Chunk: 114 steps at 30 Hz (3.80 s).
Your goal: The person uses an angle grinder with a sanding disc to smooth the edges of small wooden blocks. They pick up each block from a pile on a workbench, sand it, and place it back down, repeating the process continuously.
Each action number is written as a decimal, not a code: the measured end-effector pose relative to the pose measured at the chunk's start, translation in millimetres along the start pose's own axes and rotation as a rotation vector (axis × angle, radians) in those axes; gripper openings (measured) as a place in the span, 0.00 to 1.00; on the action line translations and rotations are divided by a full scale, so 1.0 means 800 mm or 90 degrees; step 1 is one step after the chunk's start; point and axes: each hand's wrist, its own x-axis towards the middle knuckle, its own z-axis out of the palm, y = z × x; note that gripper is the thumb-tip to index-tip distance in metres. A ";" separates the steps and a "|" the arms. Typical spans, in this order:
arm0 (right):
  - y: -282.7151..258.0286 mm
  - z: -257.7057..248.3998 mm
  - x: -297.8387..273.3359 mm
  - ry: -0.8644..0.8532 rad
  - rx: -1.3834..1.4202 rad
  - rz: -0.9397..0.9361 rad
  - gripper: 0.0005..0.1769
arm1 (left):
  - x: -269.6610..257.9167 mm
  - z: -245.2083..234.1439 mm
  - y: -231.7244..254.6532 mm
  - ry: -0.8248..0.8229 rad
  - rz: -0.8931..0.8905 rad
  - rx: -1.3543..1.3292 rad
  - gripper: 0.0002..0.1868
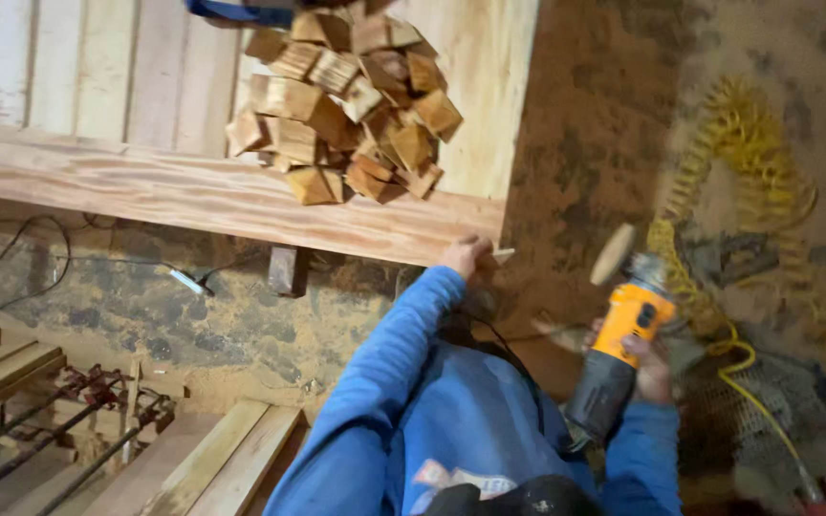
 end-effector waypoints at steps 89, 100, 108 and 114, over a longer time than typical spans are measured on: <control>0.114 0.178 0.062 0.233 -0.801 -0.139 0.38 | 0.011 -0.135 0.022 -0.024 0.187 0.293 0.43; 0.113 0.168 0.061 0.250 -0.802 -0.154 0.41 | 0.013 -0.132 0.021 -0.046 0.190 0.265 0.41; 0.123 0.174 0.060 0.210 -0.807 -0.169 0.39 | 0.013 -0.127 0.021 -0.041 0.203 0.275 0.41; 0.115 0.171 0.069 0.228 -0.777 -0.169 0.37 | 0.010 -0.133 0.025 -0.042 0.195 0.279 0.40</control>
